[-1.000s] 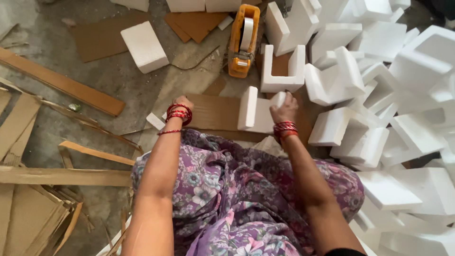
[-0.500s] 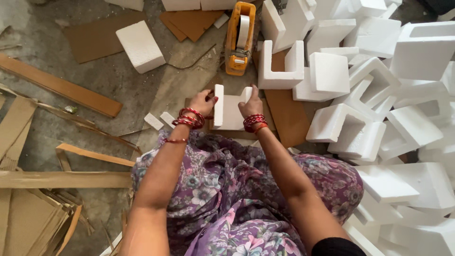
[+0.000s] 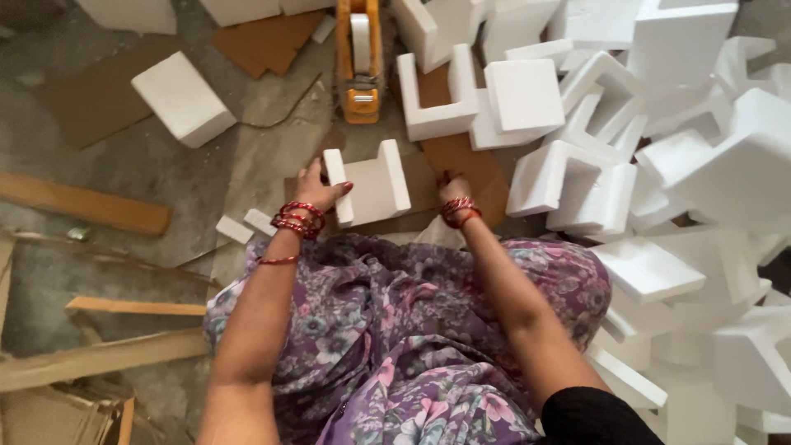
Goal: The person assembles protective packaging by placing white foam pieces into a cardboard box and securing them with tape. The person repeats this process with multiple foam pieces and cardboard sheets.
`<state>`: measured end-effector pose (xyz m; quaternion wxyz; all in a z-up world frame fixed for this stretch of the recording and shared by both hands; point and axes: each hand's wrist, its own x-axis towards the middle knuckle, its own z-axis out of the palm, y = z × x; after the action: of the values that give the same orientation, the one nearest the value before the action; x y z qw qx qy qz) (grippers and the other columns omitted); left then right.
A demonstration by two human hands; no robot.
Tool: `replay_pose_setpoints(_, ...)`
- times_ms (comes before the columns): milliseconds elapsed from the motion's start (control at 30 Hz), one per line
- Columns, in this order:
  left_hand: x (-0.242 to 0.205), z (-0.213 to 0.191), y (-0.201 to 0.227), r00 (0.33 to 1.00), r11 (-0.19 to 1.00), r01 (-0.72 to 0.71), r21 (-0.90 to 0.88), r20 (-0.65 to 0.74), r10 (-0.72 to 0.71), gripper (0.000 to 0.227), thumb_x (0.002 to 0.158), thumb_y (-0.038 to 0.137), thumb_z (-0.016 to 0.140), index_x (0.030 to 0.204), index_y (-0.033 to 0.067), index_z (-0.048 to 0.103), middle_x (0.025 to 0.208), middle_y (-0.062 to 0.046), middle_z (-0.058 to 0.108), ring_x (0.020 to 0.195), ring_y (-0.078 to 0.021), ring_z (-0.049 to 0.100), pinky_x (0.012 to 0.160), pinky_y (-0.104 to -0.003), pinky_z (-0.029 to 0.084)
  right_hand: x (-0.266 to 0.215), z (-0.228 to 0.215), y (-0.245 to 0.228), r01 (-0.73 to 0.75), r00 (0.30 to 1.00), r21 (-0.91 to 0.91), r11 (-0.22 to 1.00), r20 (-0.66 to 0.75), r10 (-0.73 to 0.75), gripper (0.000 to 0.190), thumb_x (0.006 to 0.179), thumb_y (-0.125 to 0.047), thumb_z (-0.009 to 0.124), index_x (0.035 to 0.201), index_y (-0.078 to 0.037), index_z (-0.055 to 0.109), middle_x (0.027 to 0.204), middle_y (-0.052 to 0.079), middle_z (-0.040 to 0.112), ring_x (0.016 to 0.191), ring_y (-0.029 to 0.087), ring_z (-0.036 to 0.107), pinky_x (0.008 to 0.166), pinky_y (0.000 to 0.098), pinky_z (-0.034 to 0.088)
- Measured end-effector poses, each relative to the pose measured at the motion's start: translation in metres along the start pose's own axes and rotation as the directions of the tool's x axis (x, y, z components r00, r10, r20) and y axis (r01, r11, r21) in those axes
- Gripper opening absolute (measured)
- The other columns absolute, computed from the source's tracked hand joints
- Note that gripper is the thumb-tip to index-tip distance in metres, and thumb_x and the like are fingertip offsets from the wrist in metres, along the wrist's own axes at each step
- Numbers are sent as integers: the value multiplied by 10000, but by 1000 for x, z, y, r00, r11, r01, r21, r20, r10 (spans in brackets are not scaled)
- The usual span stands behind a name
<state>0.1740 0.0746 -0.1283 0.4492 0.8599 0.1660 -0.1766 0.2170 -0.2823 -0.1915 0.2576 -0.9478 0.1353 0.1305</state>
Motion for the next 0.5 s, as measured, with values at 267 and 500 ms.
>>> replay_pose_setpoints(267, -33, -22, 19, 997, 999, 28, -42, 73, -25, 961, 665, 433, 786, 1522, 120, 483, 1381, -210, 646, 1295, -367, 651, 1129, -425, 511, -20, 41, 29, -22, 1000, -109, 994, 20, 24, 324, 867, -251, 721, 1136, -72, 714, 1074, 236, 716, 1022, 421, 682, 881, 492, 555)
replay_pose_setpoints(500, -51, 8, 26, 963, 985, -120, 126, -227, 147, 1065, 680, 311, 862, 1530, 2, 300, 1385, -370, 415, 1235, -516, 492, 1035, -509, 438, -23, 36, 36, 48, 996, -205, 978, 84, -32, 327, 900, -289, 694, 1088, -26, 744, 1121, 238, 721, 1064, 395, 693, 955, 473, 548)
